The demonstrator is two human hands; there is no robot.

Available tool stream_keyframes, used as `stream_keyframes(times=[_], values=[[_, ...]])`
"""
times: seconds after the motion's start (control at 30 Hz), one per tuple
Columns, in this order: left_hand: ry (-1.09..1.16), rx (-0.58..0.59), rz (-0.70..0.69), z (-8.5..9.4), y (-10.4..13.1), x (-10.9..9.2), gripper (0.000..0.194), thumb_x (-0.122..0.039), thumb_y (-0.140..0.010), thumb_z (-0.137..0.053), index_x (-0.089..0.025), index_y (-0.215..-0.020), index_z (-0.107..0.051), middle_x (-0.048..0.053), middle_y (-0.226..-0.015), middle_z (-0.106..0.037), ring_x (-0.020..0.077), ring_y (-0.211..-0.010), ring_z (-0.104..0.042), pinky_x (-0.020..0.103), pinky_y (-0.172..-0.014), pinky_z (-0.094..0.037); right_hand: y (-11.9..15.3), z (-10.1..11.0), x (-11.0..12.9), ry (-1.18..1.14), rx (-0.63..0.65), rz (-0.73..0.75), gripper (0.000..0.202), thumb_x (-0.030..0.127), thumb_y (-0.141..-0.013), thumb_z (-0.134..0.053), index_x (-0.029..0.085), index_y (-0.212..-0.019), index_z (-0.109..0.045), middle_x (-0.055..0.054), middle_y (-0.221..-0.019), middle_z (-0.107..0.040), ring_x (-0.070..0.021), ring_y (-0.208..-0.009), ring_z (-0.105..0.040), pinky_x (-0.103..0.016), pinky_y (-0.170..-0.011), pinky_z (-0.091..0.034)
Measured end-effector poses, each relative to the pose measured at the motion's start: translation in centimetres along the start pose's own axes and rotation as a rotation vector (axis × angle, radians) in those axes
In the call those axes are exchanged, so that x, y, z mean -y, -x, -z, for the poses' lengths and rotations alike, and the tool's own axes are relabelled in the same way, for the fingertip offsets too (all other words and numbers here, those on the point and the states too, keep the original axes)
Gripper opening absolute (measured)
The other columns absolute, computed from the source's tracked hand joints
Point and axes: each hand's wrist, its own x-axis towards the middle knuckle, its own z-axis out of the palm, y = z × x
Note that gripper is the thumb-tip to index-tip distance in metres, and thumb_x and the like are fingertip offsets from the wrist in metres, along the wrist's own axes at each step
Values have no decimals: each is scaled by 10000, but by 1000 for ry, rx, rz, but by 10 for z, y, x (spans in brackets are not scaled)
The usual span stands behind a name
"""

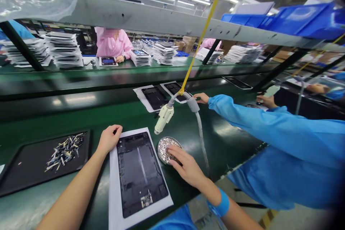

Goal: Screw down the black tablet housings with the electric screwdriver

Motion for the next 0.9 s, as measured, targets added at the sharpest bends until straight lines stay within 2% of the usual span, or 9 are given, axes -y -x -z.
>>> stream_keyframes(times=[0.1,0.2,0.33,0.43,0.53,0.63,0.7,0.8,0.9], values=[[-14,-1,-8,0,0,0,384,-498,-881,-472,-238,-914,-752,54,-980,-781,258,-932,-703,346,-902,-537,-6,-3,-2,-240,-220,-210,180,332,-954,-638,228,-994,-779,-99,-1050,-769,-242,-1001,-740,-401,-912,-634],[-18,-6,-13,-1,0,1,384,-498,-882,-468,-241,-913,-751,52,-982,-780,256,-920,-701,347,-899,-536,-16,-8,-1,-394,-359,-358,174,378,-878,-714,212,-845,-755,-80,-938,-731,-217,-891,-718,-334,-790,-632],[-14,7,-15,-3,-1,3,397,-507,-878,-459,-239,-918,-749,54,-978,-780,258,-927,-701,350,-892,-533,-17,-10,-5,-401,-419,-380,206,400,-855,-736,204,-792,-741,-70,-902,-696,-203,-842,-687,-323,-748,-610],[-12,6,-17,-3,-1,3,409,-513,-874,-456,-235,-926,-752,61,-1005,-778,263,-950,-698,354,-887,-528,-7,-6,-10,-363,-435,-377,216,406,-874,-722,203,-802,-743,-81,-912,-698,-216,-855,-689,-362,-791,-612],[-1,6,-14,-3,-1,2,412,-514,-871,-457,-232,-924,-753,62,-1013,-777,262,-946,-695,355,-886,-526,6,-4,-12,-220,-413,-314,193,397,-895,-711,210,-912,-757,-117,-1062,-725,-268,-1007,-706,-450,-926,-600],[0,11,-10,-3,-1,3,408,-511,-875,-458,-237,-931,-755,56,-1011,-778,257,-922,-695,353,-876,-527,17,-9,-9,13,-275,-176,262,357,-932,-671,226,-1154,-720,-136,-1310,-677,-328,-1299,-605,-548,-1111,-502],[-10,11,-10,-3,-1,3,400,-505,-878,-461,-240,-933,-757,53,-1004,-778,252,-905,-694,349,-872,-528,22,-15,-7,131,-157,-164,497,387,-887,-723,217,-1343,-621,-159,-1509,-533,-379,-1461,-443,-604,-1172,-431],[-21,8,-17,-4,-2,4,389,-495,-880,-465,-240,-927,-756,50,-992,-778,247,-886,-692,344,-868,-530,21,-26,-6,243,-27,-294,963,451,-730,-858,188,-1535,-400,-212,-1661,-278,-451,-1518,-316,-651,-1170,-409],[-23,12,-19,-2,-1,2,389,-493,-876,-461,-239,-914,-753,51,-989,-778,247,-881,-692,344,-875,-529,11,-30,-5,282,16,-382,1075,436,-690,-873,200,-1571,-304,-219,-1640,-285,-457,-1493,-346,-646,-1159,-421]])
